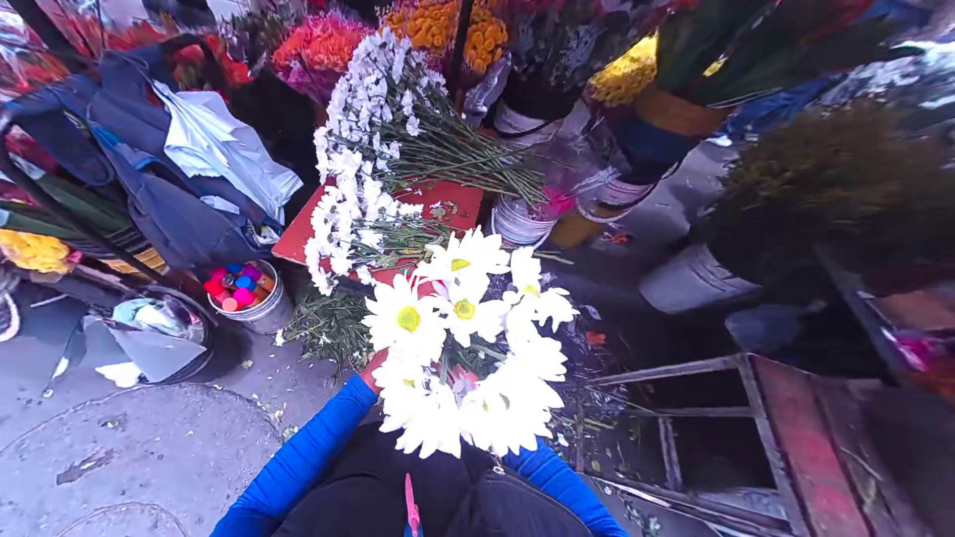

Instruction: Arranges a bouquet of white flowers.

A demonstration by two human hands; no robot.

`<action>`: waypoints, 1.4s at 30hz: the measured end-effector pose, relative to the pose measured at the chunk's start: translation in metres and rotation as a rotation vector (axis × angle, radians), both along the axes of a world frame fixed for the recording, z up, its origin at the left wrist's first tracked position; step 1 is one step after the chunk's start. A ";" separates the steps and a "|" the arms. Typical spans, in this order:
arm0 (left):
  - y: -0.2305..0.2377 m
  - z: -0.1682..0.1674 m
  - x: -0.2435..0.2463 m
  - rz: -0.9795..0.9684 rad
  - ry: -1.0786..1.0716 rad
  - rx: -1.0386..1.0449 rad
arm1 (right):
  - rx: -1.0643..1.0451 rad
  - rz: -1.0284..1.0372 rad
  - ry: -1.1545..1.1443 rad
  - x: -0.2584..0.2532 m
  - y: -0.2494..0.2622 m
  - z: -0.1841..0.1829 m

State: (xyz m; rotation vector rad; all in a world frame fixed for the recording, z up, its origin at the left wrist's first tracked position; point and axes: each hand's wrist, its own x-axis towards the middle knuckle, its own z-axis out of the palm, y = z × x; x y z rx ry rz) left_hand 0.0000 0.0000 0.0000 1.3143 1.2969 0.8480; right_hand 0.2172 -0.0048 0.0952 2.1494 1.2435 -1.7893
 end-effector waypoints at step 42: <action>-0.020 0.034 -0.023 0.229 0.282 0.567 | 1.359 0.109 0.481 -0.042 0.011 -0.086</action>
